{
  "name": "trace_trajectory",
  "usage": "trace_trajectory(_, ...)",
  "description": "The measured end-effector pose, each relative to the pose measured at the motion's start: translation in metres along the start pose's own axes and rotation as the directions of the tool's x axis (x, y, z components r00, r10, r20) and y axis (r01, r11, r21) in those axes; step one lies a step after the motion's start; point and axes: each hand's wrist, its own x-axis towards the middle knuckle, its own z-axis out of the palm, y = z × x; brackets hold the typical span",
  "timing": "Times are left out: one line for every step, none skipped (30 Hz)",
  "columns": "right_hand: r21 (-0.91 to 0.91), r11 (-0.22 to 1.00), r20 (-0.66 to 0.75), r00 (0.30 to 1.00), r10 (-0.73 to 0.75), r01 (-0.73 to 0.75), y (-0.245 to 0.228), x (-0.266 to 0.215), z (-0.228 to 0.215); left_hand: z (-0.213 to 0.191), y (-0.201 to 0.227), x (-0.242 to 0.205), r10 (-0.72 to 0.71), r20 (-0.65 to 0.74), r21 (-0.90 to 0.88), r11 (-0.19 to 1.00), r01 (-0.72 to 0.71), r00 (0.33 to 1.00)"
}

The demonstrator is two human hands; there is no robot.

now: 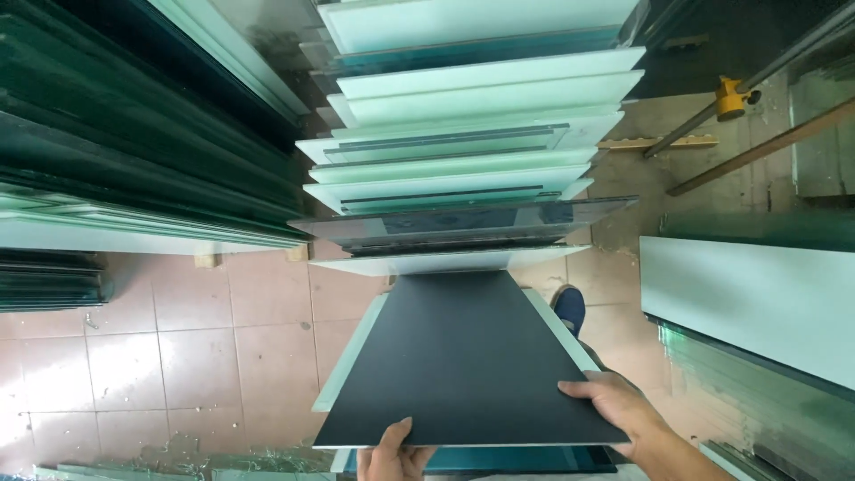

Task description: The person is sorting and storing various glass panes by picking them up from a stack and placing them into a vertical storage rack.

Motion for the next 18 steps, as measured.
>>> trace_trajectory(0.071,0.997,0.020,1.000,-0.006,0.005,-0.001,0.005,0.002,0.003,0.007,-0.005,-0.020,0.042,-0.008,1.000,0.021,0.999)
trace_trajectory(0.142,0.990,0.039,0.999,-0.014,0.008,-0.002,0.010,0.004,0.007,0.014,-0.010,-0.040,0.083,-0.015,0.999,0.042,0.996)
trace_trajectory(0.214,0.977,0.052,0.998,-0.018,0.007,0.000,0.016,0.004,0.010,0.018,-0.015,-0.066,0.124,-0.015,0.998,0.069,0.990)
trace_trajectory(0.218,0.976,0.047,0.999,-0.015,0.005,-0.003,0.018,0.003,0.005,0.004,0.016,-0.070,0.125,-0.010,0.997,0.072,0.990)
trace_trajectory(0.182,0.983,0.052,0.998,-0.022,0.013,-0.002,0.018,0.003,-0.007,-0.012,0.044,-0.004,0.073,0.036,0.999,0.001,0.997)
trace_trajectory(0.146,0.989,0.057,0.998,-0.029,0.020,0.000,0.018,0.003,-0.019,-0.027,0.071,0.067,0.025,0.088,0.994,-0.069,0.997)
trace_trajectory(0.146,0.989,0.057,0.998,-0.028,0.020,0.000,0.018,0.003,-0.012,-0.015,0.044,0.067,0.025,0.088,0.994,-0.068,0.997)
trace_trajectory(0.161,0.987,0.031,0.999,-0.024,0.019,0.001,0.018,0.003,-0.005,-0.003,0.017,0.036,0.038,0.082,0.996,-0.039,0.999)
trace_trajectory(0.178,0.984,0.001,1.000,-0.017,0.017,0.003,0.018,0.002,0.002,0.007,-0.010,0.002,0.052,0.081,0.997,-0.006,0.999)
trace_trajectory(0.180,0.984,-0.002,1.000,-0.015,0.015,-0.007,0.028,0.000,0.008,0.008,0.010,-0.002,0.052,0.084,0.996,-0.003,0.999)
trace_trajectory(0.248,0.968,-0.032,0.999,-0.034,0.041,-0.008,0.035,-0.005,0.006,0.003,0.027,0.068,0.221,0.083,0.993,-0.088,0.973)
trace_trajectory(0.314,0.947,-0.064,0.997,-0.051,0.069,-0.009,0.042,-0.010,0.003,-0.002,0.044,0.131,0.384,0.066,0.983,-0.169,0.914)
trace_trajectory(0.319,0.945,-0.070,0.996,-0.049,0.069,-0.008,0.053,-0.020,0.017,0.013,0.014,0.125,0.388,0.071,0.984,-0.165,0.913)
trace_trajectory(0.343,0.922,-0.048,0.984,-0.174,0.180,-0.008,0.063,-0.032,0.031,0.029,-0.017,0.108,0.367,0.104,0.982,-0.155,0.924)
trace_trajectory(0.376,0.879,-0.029,0.952,-0.306,0.294,-0.013,0.073,-0.041,0.049,0.047,-0.049,0.097,0.353,0.134,0.979,-0.154,0.930)
trace_trajectory(0.387,0.872,-0.035,0.949,-0.312,0.301,-0.014,0.068,-0.050,0.061,0.056,-0.058,0.098,0.366,0.138,0.978,-0.159,0.925)
trace_trajectory(0.168,0.922,-0.118,0.936,-0.332,0.348,-0.011,0.064,-0.056,0.071,0.064,-0.067,0.086,0.400,0.190,0.966,-0.174,0.913)
trace_trajectory(-0.058,0.930,-0.191,0.911,-0.366,0.362,-0.008,0.059,-0.063,0.081,0.072,-0.076,0.072,0.431,0.241,0.951,-0.191,0.899)
